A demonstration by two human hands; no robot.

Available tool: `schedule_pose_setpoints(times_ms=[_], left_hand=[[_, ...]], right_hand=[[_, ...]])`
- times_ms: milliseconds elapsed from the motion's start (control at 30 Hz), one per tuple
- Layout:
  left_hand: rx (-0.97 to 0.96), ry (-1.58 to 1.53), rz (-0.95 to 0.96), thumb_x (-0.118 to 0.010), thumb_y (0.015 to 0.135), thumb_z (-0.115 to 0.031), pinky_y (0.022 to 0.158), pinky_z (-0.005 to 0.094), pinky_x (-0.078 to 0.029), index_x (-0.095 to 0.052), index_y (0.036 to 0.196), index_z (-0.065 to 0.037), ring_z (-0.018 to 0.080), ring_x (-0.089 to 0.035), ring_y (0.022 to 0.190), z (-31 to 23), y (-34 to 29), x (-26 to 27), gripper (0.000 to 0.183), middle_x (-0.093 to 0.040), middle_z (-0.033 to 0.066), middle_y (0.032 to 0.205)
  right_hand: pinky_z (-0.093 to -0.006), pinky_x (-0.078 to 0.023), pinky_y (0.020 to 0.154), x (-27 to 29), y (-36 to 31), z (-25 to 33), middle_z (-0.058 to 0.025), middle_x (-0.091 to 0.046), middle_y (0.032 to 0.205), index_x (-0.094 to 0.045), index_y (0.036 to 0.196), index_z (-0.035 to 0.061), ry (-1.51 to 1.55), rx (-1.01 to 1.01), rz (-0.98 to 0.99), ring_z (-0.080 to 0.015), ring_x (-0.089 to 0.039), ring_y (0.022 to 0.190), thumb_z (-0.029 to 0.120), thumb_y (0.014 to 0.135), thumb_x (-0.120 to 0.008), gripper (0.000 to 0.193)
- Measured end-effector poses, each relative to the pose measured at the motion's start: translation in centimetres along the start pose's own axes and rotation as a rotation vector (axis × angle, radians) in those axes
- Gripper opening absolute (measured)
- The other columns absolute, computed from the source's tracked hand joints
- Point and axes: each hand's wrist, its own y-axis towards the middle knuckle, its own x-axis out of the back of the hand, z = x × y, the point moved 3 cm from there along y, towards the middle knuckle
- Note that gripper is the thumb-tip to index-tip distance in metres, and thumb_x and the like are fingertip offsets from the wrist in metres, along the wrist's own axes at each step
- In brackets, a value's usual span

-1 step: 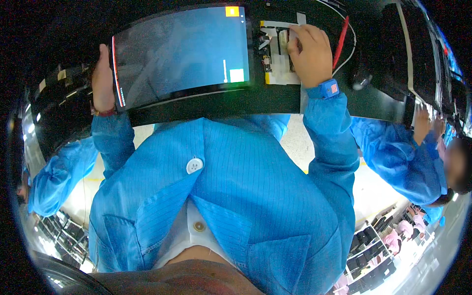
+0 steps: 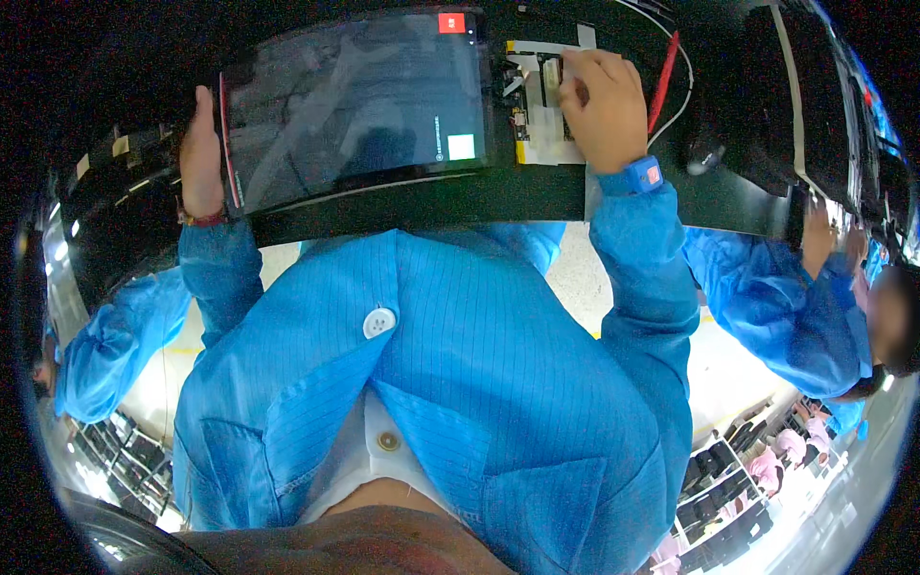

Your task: Assembling and testing electronic display screens at a factory workbench.

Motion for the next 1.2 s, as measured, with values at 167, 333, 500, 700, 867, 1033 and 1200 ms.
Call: schedule_pose_setpoints(times_ms=[167,333,500,700,867,1033,1200], left_hand=[[-0.152,0.17,-0.051,-0.05,0.088,-0.054,0.096,0.0325,-0.038,-0.044,0.133,-0.003,0.0239,-0.05,0.113,2.2,3.2,1.8,0.068,-0.052,0.0147,0.126],[-0.259,0.065,0.152,-0.059,0.087,-0.043,0.095,0.033,-0.039,-0.047,0.131,-0.004,0.0236,-0.05,0.113,1.5,2.0,1.0,0.06,-0.053,0.0127,0.125],[-0.269,-0.082,0.125,-0.065,0.084,-0.029,0.093,0.0321,-0.041,-0.049,0.129,-0.007,0.0224,-0.053,0.11,0.5,0.2,0.7,0.052,-0.055,0.0091,0.123],[-0.46,-0.156,0.065,-0.067,0.083,-0.024,0.095,0.0321,-0.039,-0.048,0.13,-0.008,0.0214,-0.053,0.108,1.0,1.0,1.6,0.053,-0.056,0.0075,0.121],[-0.678,-0.23,0.153,-0.066,0.082,-0.023,0.098,0.0334,-0.035,-0.048,0.128,-0.008,0.0199,-0.051,0.111,0.6,0.2,1.5,0.051,-0.055,0.0058,0.12],[-0.674,-0.421,0.191,-0.068,0.08,-0.019,0.101,0.0375,-0.034,-0.05,0.123,-0.008,0.0232,-0.05,0.114,1.6,-0.5,2.3,0.048,-0.057,0.0076,0.118],[-1.053,-0.309,0.883,-0.059,0.087,-0.015,0.095,0.0567,-0.042,-0.051,0.116,-0.016,0.0457,-0.042,0.12,-0.3,-2.1,1.9,0.03,-0.048,0.0159,0.128]], right_hand=[[-0.04,-0.043,0.076,0.1,-1.0,4.7,-0.0109,-0.056,0.082,-0.047,0.122,0.0076,0.241,-0.098,0.135,-0.0299,-0.053,0.081,0.012,0.069,-0.067,0.057],[-0.0384,-0.046,0.072,-1.3,-0.4,4.7,-0.0109,-0.056,0.073,-0.044,0.125,0.007,0.228,-0.231,0.089,-0.028,-0.055,0.069,0.01,0.071,-0.065,0.058],[-0.0347,-0.048,0.062,-0.5,-0.2,3.6,-0.0134,-0.059,0.077,-0.043,0.127,0.0062,0.457,-0.421,0.042,-0.0248,-0.06,0.068,0.009,0.073,-0.062,0.057],[-0.0412,-0.048,0.071,-1.5,0.3,3.6,-0.0159,-0.061,0.08,-0.045,0.125,0.0059,0.289,-0.334,0.129,-0.0342,-0.06,0.075,0.012,0.072,-0.065,0.057],[-0.0459,-0.047,0.076,-2.9,-0.1,2.7,-0.0196,-0.062,0.086,-0.047,0.12,0.0042,0.111,-0.091,0.095,-0.0399,-0.058,0.083,0.014,0.071,-0.066,0.054],[-0.0471,-0.045,0.077,-3.3,-0.1,3.1,-0.0226,-0.058,0.099,-0.051,0.114,0.0025,0.001,-0.067,0.128,-0.0426,-0.055,0.086,0.001,0.068,-0.06,0.047],[-0.0397,-0.046,0.068,2.6,1.1,7.3,-0.0118,-0.056,0.074,-0.052,0.118,0.0046,0.032,0.169,-0.02,-0.03,-0.055,0.073,-0.003,0.066,-0.062,0.053]])
